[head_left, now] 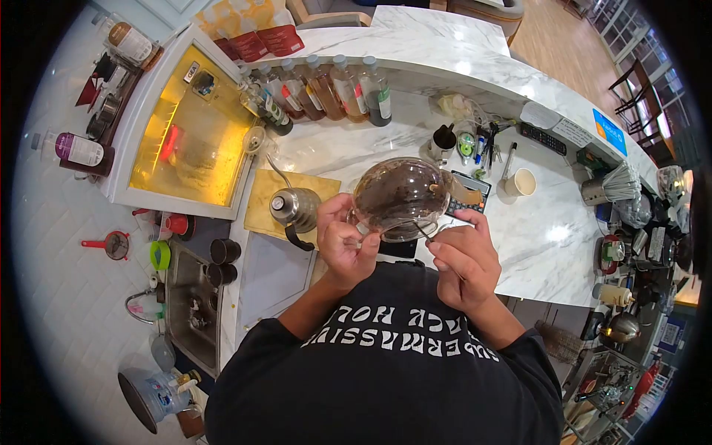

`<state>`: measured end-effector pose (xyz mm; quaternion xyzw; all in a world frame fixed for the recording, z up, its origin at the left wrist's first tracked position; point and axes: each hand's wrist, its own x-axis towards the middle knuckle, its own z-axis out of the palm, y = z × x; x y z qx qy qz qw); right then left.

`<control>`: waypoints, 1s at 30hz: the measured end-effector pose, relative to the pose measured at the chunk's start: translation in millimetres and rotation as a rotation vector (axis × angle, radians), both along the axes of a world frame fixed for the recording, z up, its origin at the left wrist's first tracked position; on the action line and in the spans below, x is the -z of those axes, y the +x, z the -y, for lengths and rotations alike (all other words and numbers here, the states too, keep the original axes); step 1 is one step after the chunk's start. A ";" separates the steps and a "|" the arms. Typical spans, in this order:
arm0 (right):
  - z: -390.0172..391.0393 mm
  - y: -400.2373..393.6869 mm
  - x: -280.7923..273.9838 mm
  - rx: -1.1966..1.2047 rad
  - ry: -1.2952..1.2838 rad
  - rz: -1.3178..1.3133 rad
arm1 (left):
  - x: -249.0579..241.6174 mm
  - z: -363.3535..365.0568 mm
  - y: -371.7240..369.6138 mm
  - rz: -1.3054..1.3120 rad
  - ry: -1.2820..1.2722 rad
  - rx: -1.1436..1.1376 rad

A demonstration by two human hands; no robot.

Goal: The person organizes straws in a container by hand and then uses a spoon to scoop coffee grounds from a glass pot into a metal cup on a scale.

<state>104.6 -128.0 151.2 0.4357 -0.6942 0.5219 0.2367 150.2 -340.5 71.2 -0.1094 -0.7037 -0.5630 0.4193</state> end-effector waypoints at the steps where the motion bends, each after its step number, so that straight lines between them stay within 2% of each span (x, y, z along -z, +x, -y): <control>1: -0.3 -0.3 0.3 0.001 0.000 0.000 | 1.3 1.1 -0.2 -0.002 -0.010 -0.007; 13: 6.0 3.1 3.2 0.097 -0.022 0.007 | 0.1 5.0 -2.7 -0.018 -0.043 -0.010; 22: 10.2 5.2 12.6 0.060 -0.042 0.151 | 5.4 4.2 -3.3 0.004 -0.045 -0.002; 24: 8.7 6.9 18.8 0.046 -0.061 0.362 | 9.6 2.9 -4.6 0.015 -0.022 0.002; 25: 10.9 8.7 18.3 0.045 -0.059 0.362 | 10.7 2.6 -5.4 0.026 -0.029 0.012; 27: 18.3 12.2 16.6 -0.033 -0.360 0.937 | 13.8 2.2 -6.7 0.037 -0.036 0.018; 30: 19.2 4.8 26.7 -0.075 -0.419 1.044 | 17.9 2.1 -8.3 0.080 -0.049 0.010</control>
